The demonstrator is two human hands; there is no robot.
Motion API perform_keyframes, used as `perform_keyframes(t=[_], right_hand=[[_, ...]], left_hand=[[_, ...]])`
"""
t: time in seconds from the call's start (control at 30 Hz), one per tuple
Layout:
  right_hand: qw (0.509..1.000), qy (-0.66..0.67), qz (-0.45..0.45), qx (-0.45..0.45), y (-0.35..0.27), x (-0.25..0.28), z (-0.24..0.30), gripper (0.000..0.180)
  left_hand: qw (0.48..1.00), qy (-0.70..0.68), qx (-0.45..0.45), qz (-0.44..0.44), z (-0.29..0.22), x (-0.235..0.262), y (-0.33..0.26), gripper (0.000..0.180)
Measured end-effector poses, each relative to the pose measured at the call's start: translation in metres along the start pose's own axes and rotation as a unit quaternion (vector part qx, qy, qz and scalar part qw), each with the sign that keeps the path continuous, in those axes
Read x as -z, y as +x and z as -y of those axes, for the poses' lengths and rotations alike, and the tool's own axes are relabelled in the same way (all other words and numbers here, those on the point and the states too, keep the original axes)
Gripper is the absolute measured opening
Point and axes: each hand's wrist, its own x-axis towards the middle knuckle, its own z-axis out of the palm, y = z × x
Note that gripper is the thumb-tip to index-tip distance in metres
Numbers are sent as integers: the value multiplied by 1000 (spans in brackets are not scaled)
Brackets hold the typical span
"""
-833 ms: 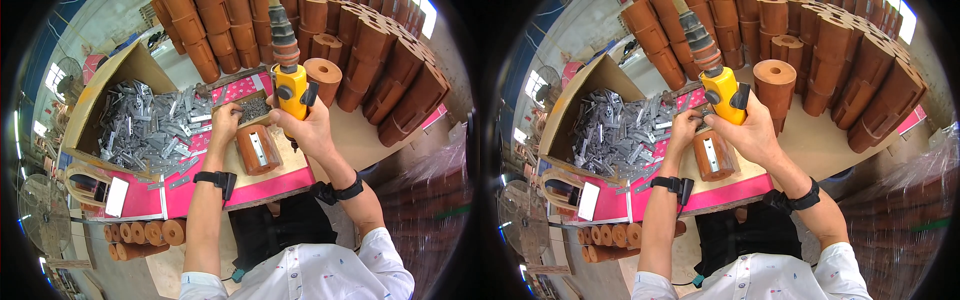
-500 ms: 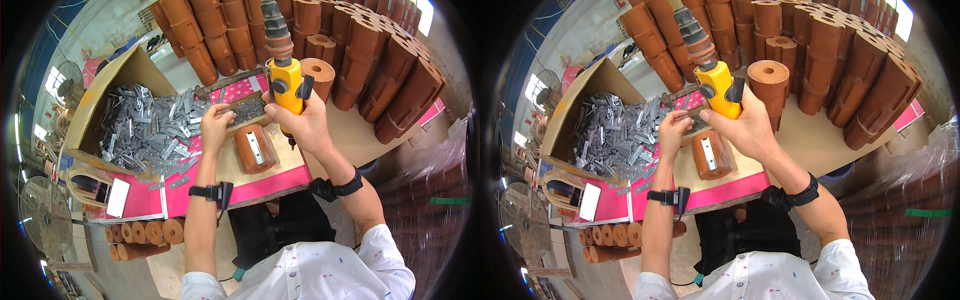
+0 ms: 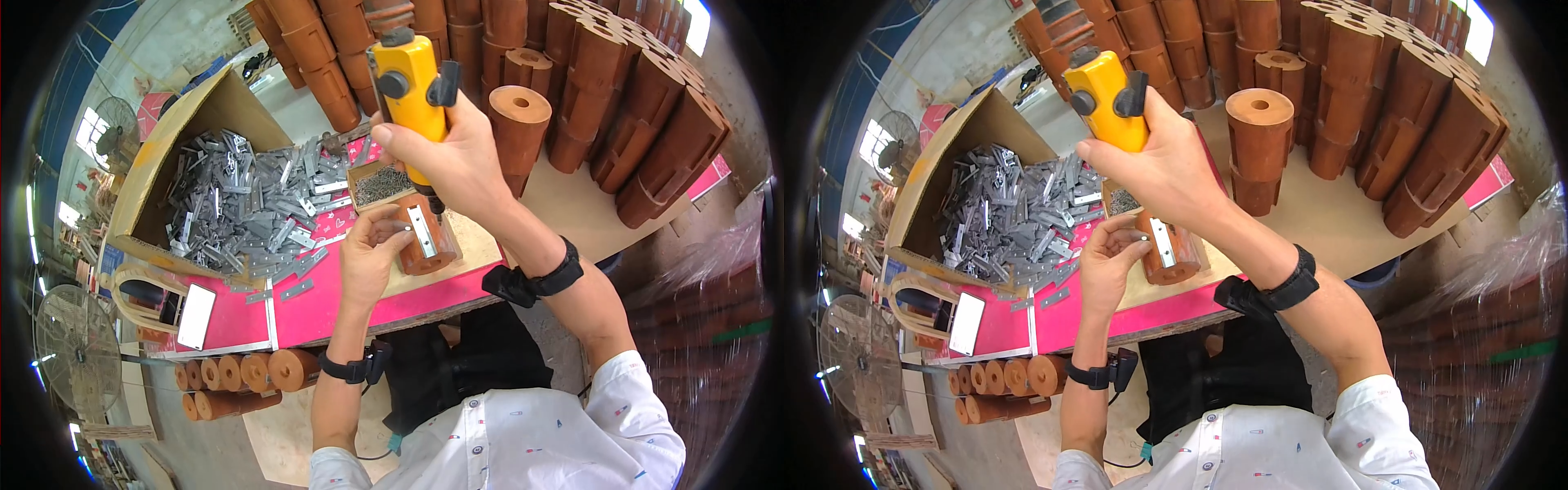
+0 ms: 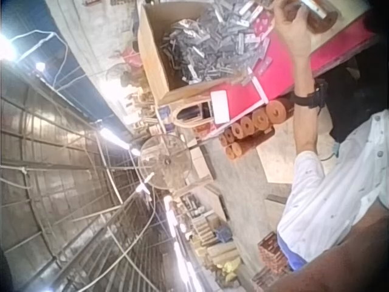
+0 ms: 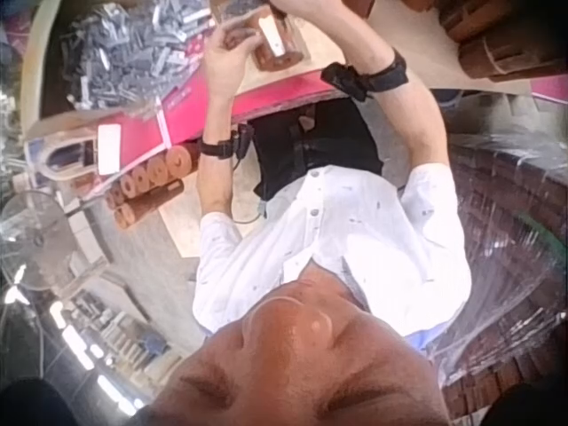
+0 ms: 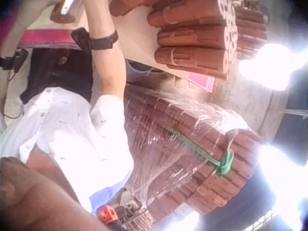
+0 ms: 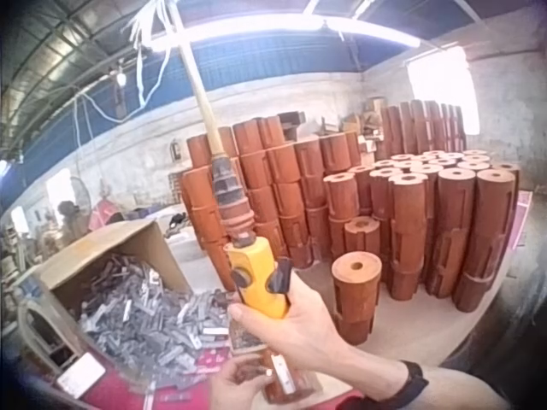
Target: The worker is attaching metal brackets to cylindrical wooden components using a pneumatic screwdriver.
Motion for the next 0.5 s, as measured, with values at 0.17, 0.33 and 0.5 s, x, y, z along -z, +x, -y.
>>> perform_keyframes(t=[0.17,0.33,0.5], right_hand=[[1000,-7,15,16,4,-11,-2,30],[999,-24,7,24,1,-15,-1,32],[1000,7,-5,8,0,-16,-3,40]], left_hand=[[999,31,9,7,-7,-13,-5,37],[999,42,2,5,-9,-15,-7,35],[1000,12,8,-4,-4,-17,-8,33]])
